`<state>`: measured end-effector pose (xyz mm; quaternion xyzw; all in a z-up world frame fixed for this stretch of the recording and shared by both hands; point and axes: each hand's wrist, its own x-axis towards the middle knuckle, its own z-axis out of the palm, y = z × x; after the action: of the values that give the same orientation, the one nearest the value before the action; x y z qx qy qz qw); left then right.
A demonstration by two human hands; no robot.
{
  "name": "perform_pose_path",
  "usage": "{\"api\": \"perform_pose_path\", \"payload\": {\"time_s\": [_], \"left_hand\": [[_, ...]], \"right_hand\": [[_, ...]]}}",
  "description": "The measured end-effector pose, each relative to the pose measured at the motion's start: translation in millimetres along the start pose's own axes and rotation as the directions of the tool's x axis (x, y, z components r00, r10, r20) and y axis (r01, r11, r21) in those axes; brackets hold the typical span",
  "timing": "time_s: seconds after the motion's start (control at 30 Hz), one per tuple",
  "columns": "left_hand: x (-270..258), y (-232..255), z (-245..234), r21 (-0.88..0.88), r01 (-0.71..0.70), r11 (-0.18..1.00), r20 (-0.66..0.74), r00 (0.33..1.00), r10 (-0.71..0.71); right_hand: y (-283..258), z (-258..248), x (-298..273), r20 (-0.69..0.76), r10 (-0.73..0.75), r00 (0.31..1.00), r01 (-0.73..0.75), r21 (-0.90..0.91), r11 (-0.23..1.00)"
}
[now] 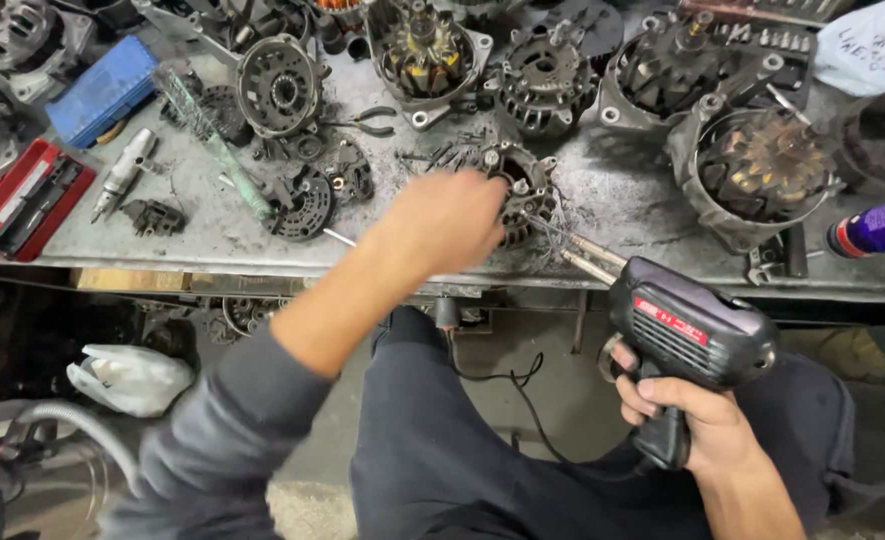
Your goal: The person uses a heat gun to apply heat to a mechanical component on a workbench while manipulating it with a wrench. The person rotates the component and adjusts the heat gun position throughout the process.
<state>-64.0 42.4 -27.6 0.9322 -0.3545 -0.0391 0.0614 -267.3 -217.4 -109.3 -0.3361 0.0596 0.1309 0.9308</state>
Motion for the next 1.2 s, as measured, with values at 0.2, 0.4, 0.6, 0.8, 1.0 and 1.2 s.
{"api": "perform_pose_path", "payload": {"time_s": [0.2, 0.4, 0.6, 0.8, 1.0, 1.2], "left_hand": [[-61, 10, 83, -0.389, 0.093, 0.917, -0.199, 0.963, -0.182], [-63, 29, 110, -0.576, 0.184, 0.796, -0.289, 0.866, -0.409], [-63, 37, 118, -0.642, 0.199, 0.741, -0.319, 0.809, -0.494], [-60, 34, 119, -0.6, 0.209, 0.772, -0.333, 0.812, -0.479], [-57, 31, 116, -0.589, 0.213, 0.779, -0.332, 0.815, -0.474], [-53, 21, 111, -0.49, 0.23, 0.841, -0.317, 0.852, -0.417]], "right_hand": [[2, -9, -2, 0.014, 0.009, 1.0, -0.01, 0.021, 1.0], [7, -15, -4, -0.032, -0.032, 0.999, 0.03, -0.053, 0.998], [18, -12, -9, -0.173, -0.117, 0.978, 0.034, -0.421, 0.906], [25, -15, -16, -0.185, -0.174, 0.967, 0.004, -0.677, 0.736], [30, -26, -17, -0.172, -0.173, 0.97, 0.029, -0.624, 0.781], [19, -4, -12, -0.1, -0.22, 0.97, 0.049, -0.813, 0.581]]}}
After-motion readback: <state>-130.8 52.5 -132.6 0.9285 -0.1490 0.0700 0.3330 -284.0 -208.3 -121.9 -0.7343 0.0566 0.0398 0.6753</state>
